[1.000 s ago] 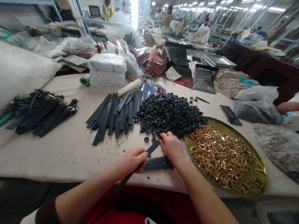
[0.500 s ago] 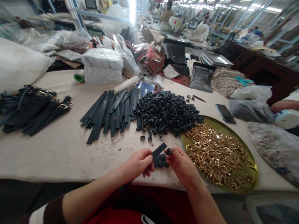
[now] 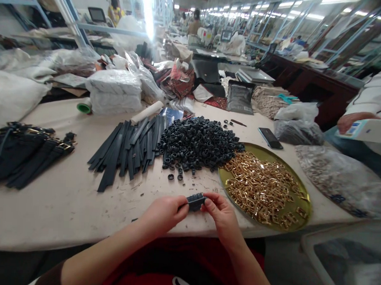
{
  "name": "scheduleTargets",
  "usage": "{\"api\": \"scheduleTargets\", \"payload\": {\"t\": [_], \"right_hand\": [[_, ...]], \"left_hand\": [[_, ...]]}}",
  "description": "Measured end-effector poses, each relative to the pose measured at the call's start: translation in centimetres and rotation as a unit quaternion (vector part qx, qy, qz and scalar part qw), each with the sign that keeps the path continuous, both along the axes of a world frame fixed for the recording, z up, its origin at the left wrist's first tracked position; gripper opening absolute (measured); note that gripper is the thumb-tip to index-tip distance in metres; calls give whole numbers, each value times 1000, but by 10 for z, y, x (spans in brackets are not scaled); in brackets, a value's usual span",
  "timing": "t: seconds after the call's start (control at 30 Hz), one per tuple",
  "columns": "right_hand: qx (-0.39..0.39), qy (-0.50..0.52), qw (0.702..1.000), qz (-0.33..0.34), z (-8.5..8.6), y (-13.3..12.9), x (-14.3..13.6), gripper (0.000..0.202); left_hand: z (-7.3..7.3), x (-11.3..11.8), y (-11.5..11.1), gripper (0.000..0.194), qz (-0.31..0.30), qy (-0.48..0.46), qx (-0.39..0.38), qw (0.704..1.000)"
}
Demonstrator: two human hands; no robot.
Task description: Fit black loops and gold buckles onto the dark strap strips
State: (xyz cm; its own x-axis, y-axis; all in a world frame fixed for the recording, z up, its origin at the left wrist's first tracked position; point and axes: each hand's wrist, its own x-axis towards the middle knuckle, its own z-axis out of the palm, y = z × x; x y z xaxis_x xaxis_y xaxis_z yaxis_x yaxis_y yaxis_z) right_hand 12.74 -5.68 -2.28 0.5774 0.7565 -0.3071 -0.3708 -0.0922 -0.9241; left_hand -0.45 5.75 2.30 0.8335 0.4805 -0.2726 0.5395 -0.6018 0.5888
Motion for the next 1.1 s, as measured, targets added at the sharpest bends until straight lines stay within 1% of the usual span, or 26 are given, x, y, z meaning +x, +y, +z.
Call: {"api": "scheduleTargets", "payload": {"t": [0.07,0.13,0.17,0.23,0.3,0.33,0.37,0.4,0.47,0.53,0.57,0.6,0.63,0.67,0.7,0.77,0.8,0.9,0.97,1.0,1.03,1.07,1.1], "right_hand": [[-9,-46,998,48,4,-4,0,24],[-14,-45,994,99,9,-7,0,23],[-15,-33,993,113,11,-8,-1,23],[-13,2,995,102,12,-8,-2,25],[-4,36,998,59,10,-7,-6,27],[2,50,998,41,9,-7,-9,28],[8,59,998,31,8,-6,-12,29],[14,61,997,35,7,-5,-14,29],[17,35,996,86,9,-4,-15,29],[-3,-50,989,137,15,-3,-2,33],[-27,-126,982,140,18,-3,11,35],[-62,-218,966,122,20,-2,26,36],[-113,-333,933,80,22,-1,43,33],[-177,-456,871,47,23,1,61,27],[-242,-542,804,42,22,3,77,22],[-285,-585,758,45,18,9,103,12],[-294,-588,752,53,15,11,111,7],[-293,-589,750,69,10,14,117,5],[-284,-590,752,73,12,11,110,5],[-274,-585,759,79,15,10,105,5],[-254,-568,778,88,20,8,98,6],[-223,-535,808,102,25,6,89,8],[-184,-489,844,120,30,5,80,11]], "left_hand": [[7,2,1,23,-27,7,-8,1000],[13,5,1,23,-37,-3,-46,998],[15,6,0,24,-40,-8,-79,996],[17,7,-2,25,-48,-14,-176,983],[16,7,-5,28,-53,-12,-282,958],[14,6,-7,34,-46,-16,-315,948],[13,6,-8,39,-31,-24,-328,944],[11,5,-9,43,-13,-36,-323,946],[8,5,-10,46,19,-73,-292,953],[4,6,-8,41,34,-112,-274,955],[3,7,-6,38,38,-122,-273,953],[1,8,-5,34,44,-126,-277,952],[0,9,-4,31,52,-127,-284,949],[-1,10,-4,29,60,-125,-293,946],[-1,11,-5,27,66,-123,-301,943],[-2,14,-10,24,68,-118,-313,940],[-2,14,-12,23,67,-110,-318,939],[-1,13,-16,21,74,-98,-327,937],[0,13,-15,22,85,-108,-317,939],[2,14,-13,23,84,-115,-302,942],[3,16,-12,24,81,-123,-281,948],[5,19,-10,25,74,-132,-255,955],[7,23,-8,25,66,-141,-228,961]]}}
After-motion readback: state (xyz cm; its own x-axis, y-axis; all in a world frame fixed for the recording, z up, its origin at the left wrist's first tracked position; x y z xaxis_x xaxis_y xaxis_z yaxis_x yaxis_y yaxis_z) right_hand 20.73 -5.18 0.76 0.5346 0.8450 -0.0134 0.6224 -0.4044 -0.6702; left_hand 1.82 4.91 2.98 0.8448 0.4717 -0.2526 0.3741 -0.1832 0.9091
